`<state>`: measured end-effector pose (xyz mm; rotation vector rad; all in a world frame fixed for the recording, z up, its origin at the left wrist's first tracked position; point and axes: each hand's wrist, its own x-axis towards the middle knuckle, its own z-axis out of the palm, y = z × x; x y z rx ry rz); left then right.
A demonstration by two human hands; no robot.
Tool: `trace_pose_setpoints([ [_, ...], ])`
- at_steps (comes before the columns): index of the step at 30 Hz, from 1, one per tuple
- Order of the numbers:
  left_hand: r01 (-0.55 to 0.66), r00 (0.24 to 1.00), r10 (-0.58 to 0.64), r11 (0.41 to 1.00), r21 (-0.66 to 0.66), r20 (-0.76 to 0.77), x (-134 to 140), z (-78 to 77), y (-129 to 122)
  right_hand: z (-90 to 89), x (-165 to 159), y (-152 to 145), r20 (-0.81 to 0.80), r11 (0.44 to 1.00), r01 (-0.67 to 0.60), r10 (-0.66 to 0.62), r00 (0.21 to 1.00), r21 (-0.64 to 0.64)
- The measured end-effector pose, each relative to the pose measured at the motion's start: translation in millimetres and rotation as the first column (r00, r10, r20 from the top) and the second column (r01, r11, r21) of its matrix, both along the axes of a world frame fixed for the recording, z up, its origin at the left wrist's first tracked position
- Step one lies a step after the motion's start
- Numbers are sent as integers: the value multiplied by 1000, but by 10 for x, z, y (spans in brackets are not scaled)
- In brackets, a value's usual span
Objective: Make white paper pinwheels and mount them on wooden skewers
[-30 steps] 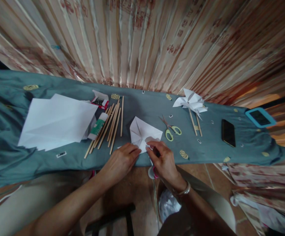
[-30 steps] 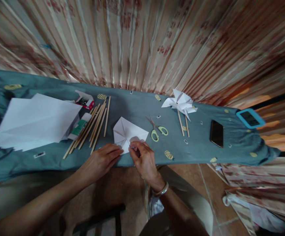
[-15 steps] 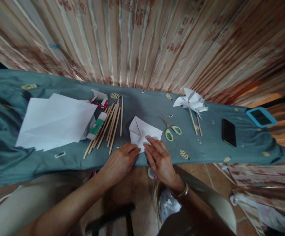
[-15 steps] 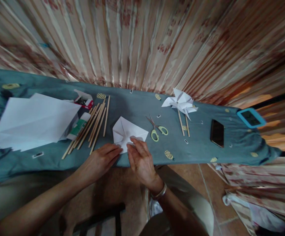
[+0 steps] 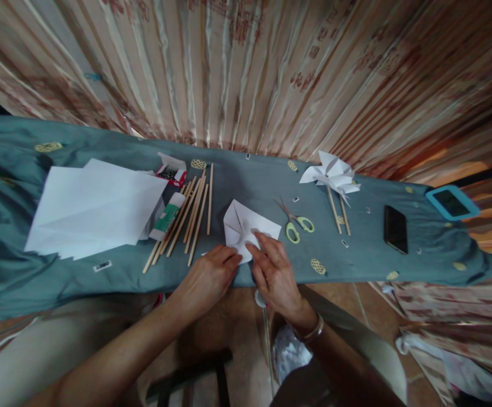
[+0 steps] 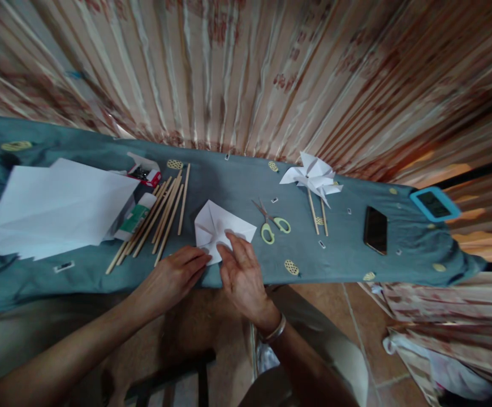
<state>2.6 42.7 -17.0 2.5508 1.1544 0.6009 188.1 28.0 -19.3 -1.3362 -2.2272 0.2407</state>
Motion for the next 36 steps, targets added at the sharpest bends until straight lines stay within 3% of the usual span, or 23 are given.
trace_pose_setpoints([
  [25,-25,999,22,998,-61,-50,18,21,10,66,-80,108,158,998,26,-15,987,-63],
  [36,-28,998,20,991,-131,-62,21,63,28,-3,-131,154,57,997,-11,16,998,-72],
])
